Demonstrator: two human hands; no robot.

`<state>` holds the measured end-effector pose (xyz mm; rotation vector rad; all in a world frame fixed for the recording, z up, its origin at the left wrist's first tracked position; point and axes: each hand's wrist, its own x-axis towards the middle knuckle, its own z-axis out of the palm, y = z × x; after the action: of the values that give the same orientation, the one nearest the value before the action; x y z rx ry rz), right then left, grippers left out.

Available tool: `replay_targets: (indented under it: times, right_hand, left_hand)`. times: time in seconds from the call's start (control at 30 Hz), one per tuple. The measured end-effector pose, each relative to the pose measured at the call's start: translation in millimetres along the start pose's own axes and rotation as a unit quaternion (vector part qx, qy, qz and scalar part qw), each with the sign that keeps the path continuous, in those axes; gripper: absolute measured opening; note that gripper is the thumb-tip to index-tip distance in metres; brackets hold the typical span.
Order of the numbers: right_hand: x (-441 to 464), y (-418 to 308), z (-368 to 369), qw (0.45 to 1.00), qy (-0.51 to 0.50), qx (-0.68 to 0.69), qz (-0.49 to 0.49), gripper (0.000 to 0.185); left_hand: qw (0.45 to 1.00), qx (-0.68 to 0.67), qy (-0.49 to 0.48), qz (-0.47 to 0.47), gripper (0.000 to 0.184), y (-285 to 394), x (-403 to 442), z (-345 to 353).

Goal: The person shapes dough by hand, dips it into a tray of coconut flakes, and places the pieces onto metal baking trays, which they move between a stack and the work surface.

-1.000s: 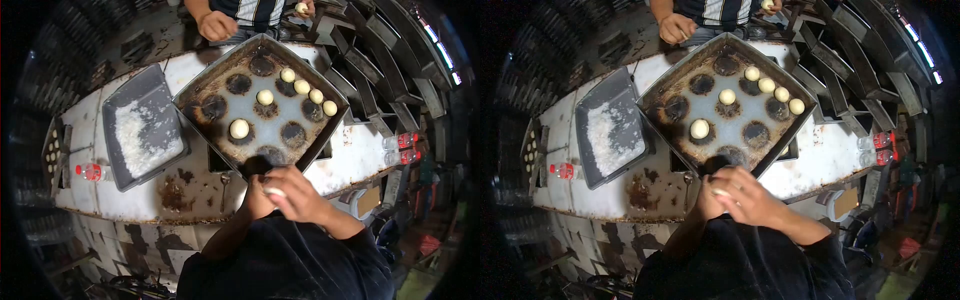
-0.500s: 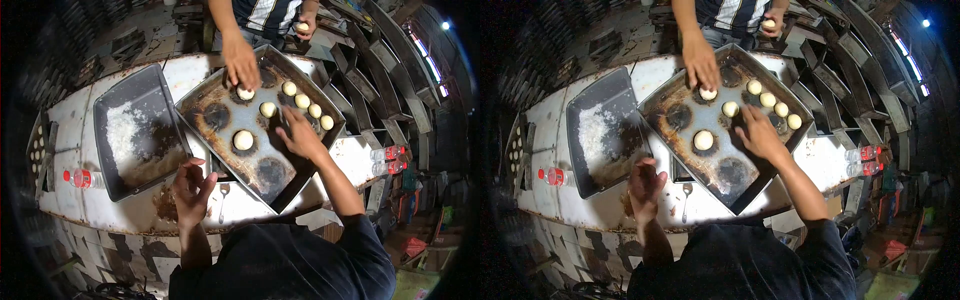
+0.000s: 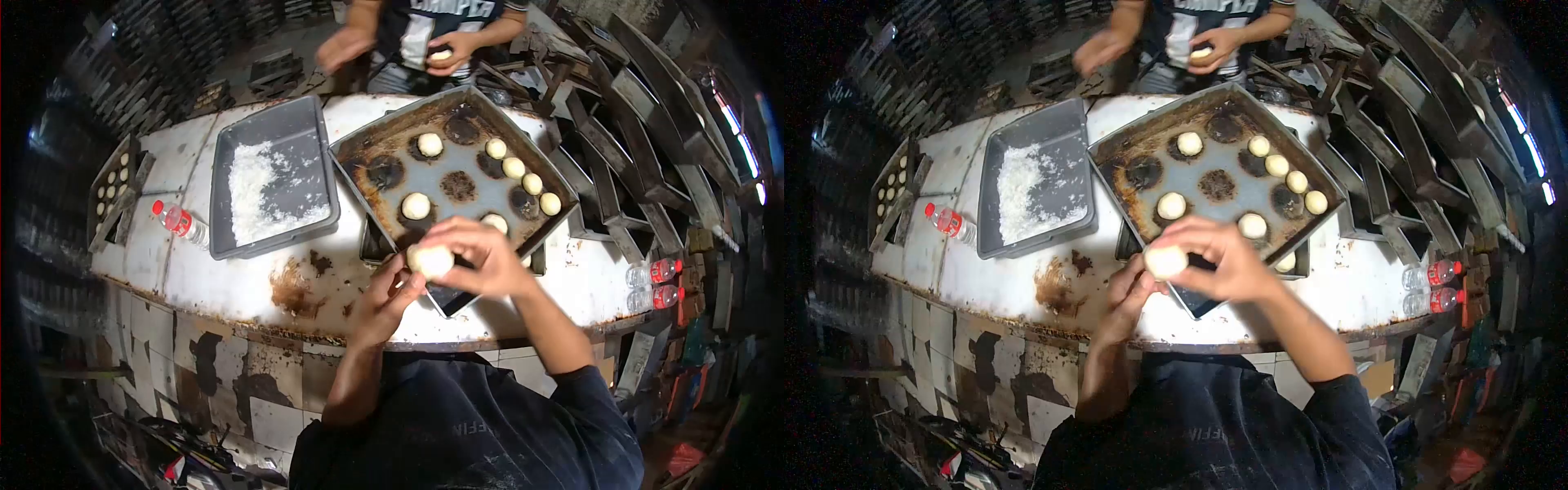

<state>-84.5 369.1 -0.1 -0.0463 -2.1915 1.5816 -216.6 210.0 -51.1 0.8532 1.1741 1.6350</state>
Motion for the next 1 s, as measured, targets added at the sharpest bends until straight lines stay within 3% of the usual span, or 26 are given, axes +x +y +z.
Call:
replay_targets:
  times: [0.03,0.13,0.17,0.23,0.27,0.3,0.37,0.4,0.43,0.5,0.53,0.57,0.63,0.67,0.7,0.73,0.77,0.83,0.87,0.9,0.93,0.97,1.0]
  right_hand:
    - [-12.4,-13.5,5.3,0.99,-0.006,-0.134,-0.036,0.048]
    - [-48.2,-52.2,13.9,0.979,0.106,-0.137,-0.106,0.056]
    - [-62.9,-46.3,17.5,0.973,0.184,-0.089,-0.103,0.05]
    - [-77.0,-45.7,22.5,0.957,0.246,-0.122,-0.097,0.04]
    - [-84.6,-51.5,22.9,0.944,0.24,-0.181,-0.134,0.031]
    - [-89.0,-53.7,29.8,0.923,0.299,-0.183,-0.157,0.023]
    - [-96.9,-53.8,42.5,0.886,0.392,-0.177,-0.176,0.015]
    - [-97.2,-54.5,49.9,0.883,0.415,-0.135,-0.17,0.011]
    - [-96.7,-52.3,54.9,0.884,0.416,-0.127,-0.17,0.011]
    - [-92.2,-36.3,64.9,0.923,0.35,-0.089,-0.135,0.016]
    - [-78.7,-20.2,66.1,0.91,0.386,-0.117,-0.099,0.024]
    - [-76.0,-15.1,65.1,0.921,0.357,-0.151,-0.052,0.032]
    - [-51.8,-2.1,67.2,0.923,0.331,-0.191,-0.056,0.033]
    - [-40.8,-0.1,67.5,0.931,0.291,-0.215,-0.039,0.038]
    - [-27.2,0.6,75.2,0.945,0.28,-0.171,-0.02,0.038]
    - [-13.5,2.0,86.5,0.952,0.279,-0.124,-0.009,0.037]
    - [0.9,4.8,101.3,0.958,0.276,-0.077,0.002,0.036]
    - [29.8,20.9,141.1,0.971,0.237,-0.037,-0.011,0.032]
    - [44.2,21.5,157.9,0.977,0.212,-0.028,-0.018,0.036]
    - [61.4,20.4,171.2,0.982,0.184,-0.021,-0.026,0.041]
    - [82.3,18.4,183.6,0.99,0.126,0.011,-0.059,0.043]
    - [98.8,8.9,190.1,0.996,0.077,0.007,-0.045,0.032]
    - [118.8,16.9,195.3,0.996,0.065,-0.044,-0.037,0.029]
  left_hand:
    - [0.997,0.066,0.033,0.038,0.039,2.7,-4.6,12.3]
    - [0.981,0.066,0.131,0.129,0.032,14.6,-16.0,59.1]
    - [0.976,0.066,0.136,0.158,0.035,17.1,-19.9,74.9]
    - [0.964,0.138,0.144,0.178,0.037,7.5,-36.9,99.8]
    - [0.931,0.185,0.151,0.277,0.033,-2.9,-39.2,112.5]
    - [0.938,0.163,0.128,0.279,0.052,-7.2,-46.0,124.1]
    - [0.96,-0.02,0.053,0.275,0.081,-7.1,-55.4,140.9]
    - [0.97,0.026,-0.024,0.24,0.104,-3.4,-55.8,128.7]
    - [0.971,0.033,-0.02,0.238,0.104,-1.1,-57.1,126.6]
    - [0.978,0.166,0.016,0.126,0.056,7.6,-57.2,122.8]
    - [0.978,0.166,0.021,0.125,0.056,9.2,-58.7,116.4]
    - [0.964,0.228,0.045,0.131,0.045,10.9,-58.7,108.5]
    - [0.945,0.287,0.077,0.135,0.037,8.1,-59.4,83.3]
    - [0.987,0.094,0.097,0.091,0.037,-1.1,-61.7,63.0]
    - [0.987,-0.105,0.114,0.045,0.037,0.6,-62.7,46.8]
    - [0.964,-0.19,0.185,0.019,0.031,12.1,-60.4,39.3]
    - [0.961,-0.192,0.197,0.026,0.031,7.4,-62.3,21.1]
    - [0.984,0.118,0.127,-0.04,0.03,-5.4,-75.7,-23.6]
    - [0.985,0.079,0.154,-0.02,0.024,-4.1,-81.4,-44.0]
    - [0.962,-0.193,0.192,-0.004,0.028,-15.8,-88.1,-73.0]
    - [0.949,-0.265,0.17,0.024,0.032,2.2,-92.0,-97.2]
    - [0.93,-0.334,0.147,0.053,0.036,21.3,-99.6,-121.4]
    - [0.934,-0.317,0.157,0.045,0.043,29.9,-110.9,-145.3]
